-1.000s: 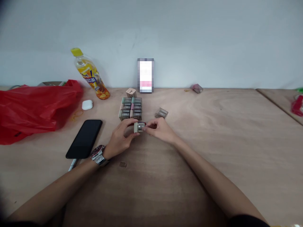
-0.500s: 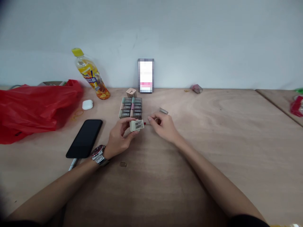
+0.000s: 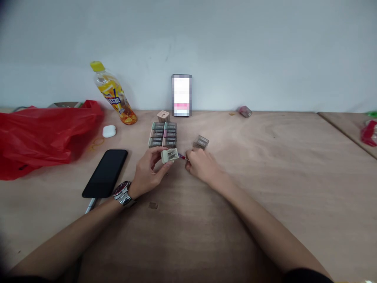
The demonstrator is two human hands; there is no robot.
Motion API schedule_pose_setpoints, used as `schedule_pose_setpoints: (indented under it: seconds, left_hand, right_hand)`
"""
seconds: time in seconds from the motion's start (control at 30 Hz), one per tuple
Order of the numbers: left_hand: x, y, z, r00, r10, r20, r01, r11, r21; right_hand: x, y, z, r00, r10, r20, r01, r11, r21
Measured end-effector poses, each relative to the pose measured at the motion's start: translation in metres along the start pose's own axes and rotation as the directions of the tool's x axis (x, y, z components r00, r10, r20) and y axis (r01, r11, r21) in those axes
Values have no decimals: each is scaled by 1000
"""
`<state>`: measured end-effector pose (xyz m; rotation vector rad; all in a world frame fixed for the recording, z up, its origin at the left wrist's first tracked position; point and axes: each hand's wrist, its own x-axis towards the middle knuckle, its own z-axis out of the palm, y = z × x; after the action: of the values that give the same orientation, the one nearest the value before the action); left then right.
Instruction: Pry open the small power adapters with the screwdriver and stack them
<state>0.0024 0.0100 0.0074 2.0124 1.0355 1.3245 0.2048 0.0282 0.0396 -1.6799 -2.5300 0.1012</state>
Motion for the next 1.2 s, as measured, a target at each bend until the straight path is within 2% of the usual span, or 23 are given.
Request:
schedule_pose_setpoints:
  seconds: [0.07, 0.17, 0.23, 0.3, 0.37, 0.43, 0.5, 0.67, 0.83, 1.07, 1.2]
  left_hand:
    - [0, -1, 0, 1000, 12, -7, -12, 999, 35]
    - [0, -2, 1, 999, 38, -13, -37, 993, 108]
    - [0, -3, 0, 998, 64, -17, -60, 986, 157]
    - [1, -3, 0, 996, 90, -19, -85, 977, 196]
    - [1, -3, 0, 994, 111, -24, -103, 969, 226]
    - [2, -3, -1, 992, 122, -23, -112, 963, 245]
    - [2, -3, -1, 992, 127, -17, -118, 959, 257]
    - [2, -3, -1, 992, 127, -6, -122, 959, 257]
    - [1, -3, -1, 991, 137, -9, -130, 955, 267]
    - [2, -3, -1, 988, 156, -14, -147, 952, 269]
    - [2, -3, -1, 987, 158, -17, -147, 948, 284]
  right_hand:
    - [3, 4, -4, 998, 57, -33, -52, 989, 140]
    - [4, 7, -9, 972, 149, -184, -59, 904, 423]
    - [3, 7, -11, 927, 229, -297, 4, 786, 618]
    - [1, 5, -11, 874, 320, -366, 105, 612, 784]
    - [-1, 0, -11, 831, 388, -398, 207, 449, 869]
    - [-2, -4, -10, 812, 415, -410, 263, 367, 892]
    - [-3, -9, -8, 814, 417, -404, 267, 349, 898]
    - [-3, -17, -1, 856, 350, -379, 267, 327, 906]
    - [-4, -18, 3, 858, 330, -394, 312, 274, 910]
    - [-5, -18, 5, 875, 318, -365, 272, 301, 914]
    - [-6, -19, 3, 876, 297, -380, 288, 309, 906]
